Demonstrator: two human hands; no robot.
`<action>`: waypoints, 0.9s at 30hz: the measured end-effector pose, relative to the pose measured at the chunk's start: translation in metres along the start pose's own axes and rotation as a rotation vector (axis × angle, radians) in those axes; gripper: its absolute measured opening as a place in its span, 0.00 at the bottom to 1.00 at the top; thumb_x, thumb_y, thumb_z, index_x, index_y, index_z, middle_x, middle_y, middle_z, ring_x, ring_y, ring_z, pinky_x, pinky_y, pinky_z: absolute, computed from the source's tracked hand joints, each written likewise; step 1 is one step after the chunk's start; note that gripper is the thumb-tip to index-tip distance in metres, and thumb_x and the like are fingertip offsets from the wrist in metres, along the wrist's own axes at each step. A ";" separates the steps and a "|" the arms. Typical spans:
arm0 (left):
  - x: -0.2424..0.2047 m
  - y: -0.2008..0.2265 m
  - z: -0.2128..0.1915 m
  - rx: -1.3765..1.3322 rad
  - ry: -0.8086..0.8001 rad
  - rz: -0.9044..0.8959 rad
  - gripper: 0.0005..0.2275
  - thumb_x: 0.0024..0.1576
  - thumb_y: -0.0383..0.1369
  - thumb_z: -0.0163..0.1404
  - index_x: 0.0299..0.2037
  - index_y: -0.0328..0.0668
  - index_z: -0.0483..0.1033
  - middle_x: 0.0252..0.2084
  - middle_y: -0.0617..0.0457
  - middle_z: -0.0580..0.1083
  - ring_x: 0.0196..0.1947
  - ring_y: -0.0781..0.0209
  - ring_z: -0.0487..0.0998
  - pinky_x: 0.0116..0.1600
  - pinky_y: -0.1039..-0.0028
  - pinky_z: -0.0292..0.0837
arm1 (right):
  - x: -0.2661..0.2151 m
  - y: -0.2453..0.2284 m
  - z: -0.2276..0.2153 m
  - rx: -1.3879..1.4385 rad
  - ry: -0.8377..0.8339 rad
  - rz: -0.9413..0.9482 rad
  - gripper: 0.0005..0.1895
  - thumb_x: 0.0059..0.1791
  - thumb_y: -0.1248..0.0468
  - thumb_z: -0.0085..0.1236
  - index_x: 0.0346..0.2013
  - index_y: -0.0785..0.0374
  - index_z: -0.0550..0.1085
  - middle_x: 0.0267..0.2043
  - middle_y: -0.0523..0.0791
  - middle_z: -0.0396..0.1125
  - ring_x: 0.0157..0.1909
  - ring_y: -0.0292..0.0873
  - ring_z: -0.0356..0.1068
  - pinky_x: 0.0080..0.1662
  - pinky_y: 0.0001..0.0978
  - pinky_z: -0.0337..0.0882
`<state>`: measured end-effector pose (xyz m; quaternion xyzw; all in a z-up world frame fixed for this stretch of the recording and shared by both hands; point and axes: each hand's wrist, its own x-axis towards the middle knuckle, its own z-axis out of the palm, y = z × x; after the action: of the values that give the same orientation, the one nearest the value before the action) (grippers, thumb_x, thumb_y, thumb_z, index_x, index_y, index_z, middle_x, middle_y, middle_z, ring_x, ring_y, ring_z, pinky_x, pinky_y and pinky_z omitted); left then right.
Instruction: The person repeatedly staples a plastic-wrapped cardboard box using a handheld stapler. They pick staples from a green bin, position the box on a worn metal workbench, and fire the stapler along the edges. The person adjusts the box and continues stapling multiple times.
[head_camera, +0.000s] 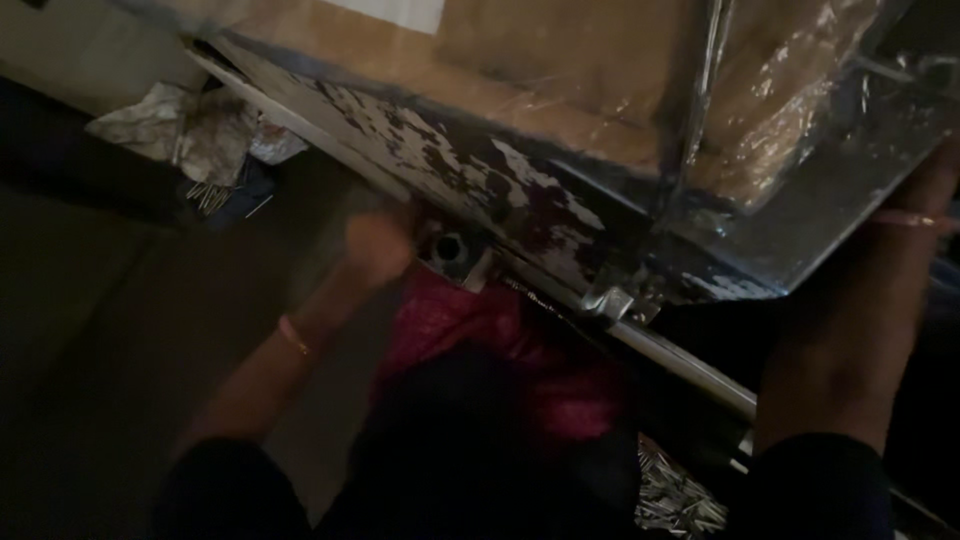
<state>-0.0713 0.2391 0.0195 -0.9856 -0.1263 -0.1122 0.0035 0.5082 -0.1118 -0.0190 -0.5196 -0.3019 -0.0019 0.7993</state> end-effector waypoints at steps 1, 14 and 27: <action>-0.001 -0.004 0.011 -0.008 0.065 0.100 0.12 0.61 0.40 0.49 0.39 0.39 0.79 0.33 0.43 0.78 0.31 0.43 0.78 0.31 0.55 0.71 | 0.004 -0.003 0.000 0.010 -0.016 -0.005 0.17 0.61 0.58 0.50 0.60 0.66 0.73 0.53 0.47 0.74 0.49 0.41 0.75 0.50 0.31 0.77; 0.012 -0.071 0.060 0.104 0.268 0.584 0.07 0.59 0.30 0.51 0.42 0.35 0.78 0.38 0.42 0.77 0.33 0.48 0.79 0.36 0.58 0.75 | 0.046 -0.073 -0.072 -0.008 -0.096 -0.101 0.22 0.65 0.55 0.46 0.68 0.66 0.70 0.60 0.48 0.70 0.56 0.43 0.72 0.55 0.33 0.74; 0.020 -0.043 0.036 -0.869 -0.598 -0.633 0.19 0.65 0.46 0.45 0.41 0.36 0.80 0.28 0.47 0.76 0.23 0.59 0.73 0.28 0.69 0.68 | 0.069 -0.069 -0.057 -0.310 -0.271 -0.411 0.14 0.67 0.65 0.50 0.63 0.73 0.67 0.56 0.51 0.69 0.53 0.44 0.71 0.51 0.36 0.74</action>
<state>-0.0557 0.2871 -0.0120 -0.8003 -0.3510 0.1323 -0.4678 0.5698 -0.1697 0.0562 -0.5590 -0.5010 -0.1404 0.6456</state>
